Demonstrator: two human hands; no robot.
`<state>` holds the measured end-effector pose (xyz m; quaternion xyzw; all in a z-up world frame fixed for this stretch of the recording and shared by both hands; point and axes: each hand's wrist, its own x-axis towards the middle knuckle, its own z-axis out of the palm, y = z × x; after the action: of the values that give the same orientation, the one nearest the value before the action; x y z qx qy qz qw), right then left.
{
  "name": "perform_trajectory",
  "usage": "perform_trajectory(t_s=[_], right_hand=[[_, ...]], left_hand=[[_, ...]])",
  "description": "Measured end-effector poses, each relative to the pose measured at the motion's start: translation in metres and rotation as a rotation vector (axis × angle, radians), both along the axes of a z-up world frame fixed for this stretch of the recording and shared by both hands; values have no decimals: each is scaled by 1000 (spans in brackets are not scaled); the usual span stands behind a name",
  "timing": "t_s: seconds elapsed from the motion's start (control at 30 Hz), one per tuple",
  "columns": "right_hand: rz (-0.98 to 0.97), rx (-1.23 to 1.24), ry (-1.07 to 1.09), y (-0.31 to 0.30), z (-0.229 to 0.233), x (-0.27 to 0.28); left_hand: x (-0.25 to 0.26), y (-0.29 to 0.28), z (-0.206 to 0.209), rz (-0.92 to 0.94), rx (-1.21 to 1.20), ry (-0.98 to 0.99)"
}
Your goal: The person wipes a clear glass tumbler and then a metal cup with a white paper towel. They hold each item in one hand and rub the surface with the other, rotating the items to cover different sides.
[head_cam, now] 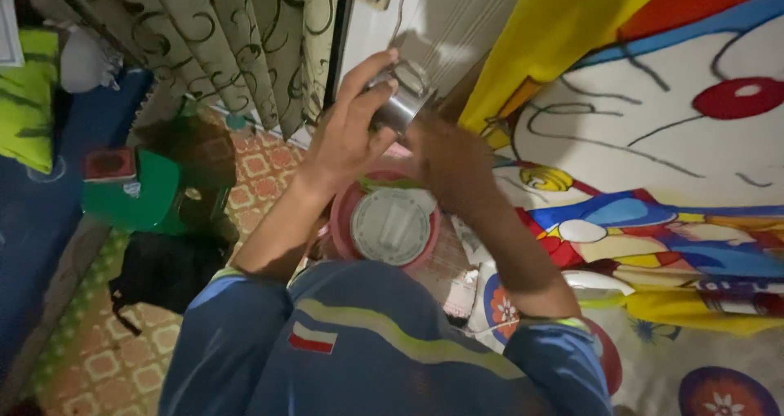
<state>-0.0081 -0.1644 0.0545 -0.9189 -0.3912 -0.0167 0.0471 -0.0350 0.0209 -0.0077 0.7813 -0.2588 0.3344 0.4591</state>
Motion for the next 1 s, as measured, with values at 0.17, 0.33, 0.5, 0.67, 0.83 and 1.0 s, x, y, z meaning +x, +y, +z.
perform_trajectory(t_s=[0.17,0.33,0.5,0.67,0.83,1.0], right_hand=[[-86,786,845,-28,2,1],[-238,833,158,-109,-42,26],[-392,1525,835,-73,18,-12],[-419,935,252,-62,17,-28],[-420,1407,102,-37,-48,-34],[-217,1425,-89,-27,-67,-32]], left_hand=[[5,0,-11,-87,-124,15],[13,-4,-5,-61,-474,3],[11,-13,12,-166,-535,-132],[9,-20,13,-249,-549,-79],[7,-36,-5,-83,-436,-70],[-11,-56,-4,-169,-298,81]])
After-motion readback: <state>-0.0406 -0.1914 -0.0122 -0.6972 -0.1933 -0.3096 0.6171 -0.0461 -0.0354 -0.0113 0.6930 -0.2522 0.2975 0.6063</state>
